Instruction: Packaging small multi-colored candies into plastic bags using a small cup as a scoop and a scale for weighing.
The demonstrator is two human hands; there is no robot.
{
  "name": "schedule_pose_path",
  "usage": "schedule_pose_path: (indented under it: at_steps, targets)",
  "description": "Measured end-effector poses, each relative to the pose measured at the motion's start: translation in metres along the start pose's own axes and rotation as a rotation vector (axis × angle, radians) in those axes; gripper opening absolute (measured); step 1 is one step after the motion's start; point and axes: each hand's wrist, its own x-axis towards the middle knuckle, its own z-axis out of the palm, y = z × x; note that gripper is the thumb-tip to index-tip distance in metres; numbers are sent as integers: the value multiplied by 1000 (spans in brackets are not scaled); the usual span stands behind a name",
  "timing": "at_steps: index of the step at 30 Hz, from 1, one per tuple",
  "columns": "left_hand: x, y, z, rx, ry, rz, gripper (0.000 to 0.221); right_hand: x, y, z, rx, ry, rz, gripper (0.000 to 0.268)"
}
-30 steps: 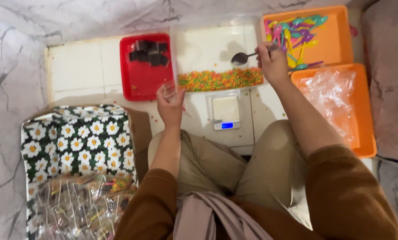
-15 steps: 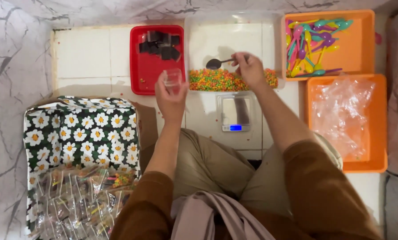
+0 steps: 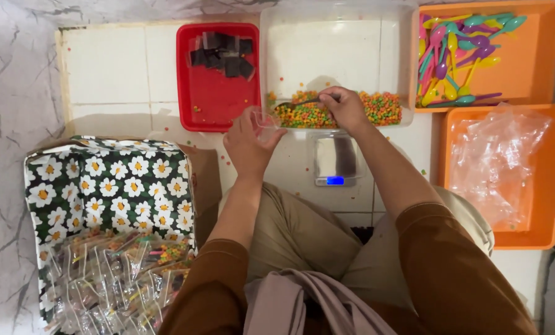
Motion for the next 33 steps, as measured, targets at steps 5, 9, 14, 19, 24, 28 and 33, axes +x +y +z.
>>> schedule_pose_path:
  at_steps: [5, 9, 14, 19, 24, 28, 33]
  targets:
    - [-3, -8, 4, 30, 49, -66, 98, 7, 9, 5, 38, 17, 200, 18]
    - [0, -6, -5, -23, 99, -18, 96, 7, 8, 2, 57, 80, 275, 19]
    - [0, -5, 5, -45, 78, 17, 89, 4, 0, -3, 139, 223, 230, 21]
    - [2, 4, 17, -32, 99, 56, 91, -9, -21, -20, 153, 304, 200, 22]
    - [7, 3, 28, 22, 124, 85, 92, -11, -43, -32, 173, 394, 126, 22]
    - [12, 3, 41, 59, 35, 107, 101, -18, -60, -39, 195, 392, 54, 24]
    - [22, 23, 47, 20, -7, 152, 99, -31, -81, -30, 178, 382, -75, 23]
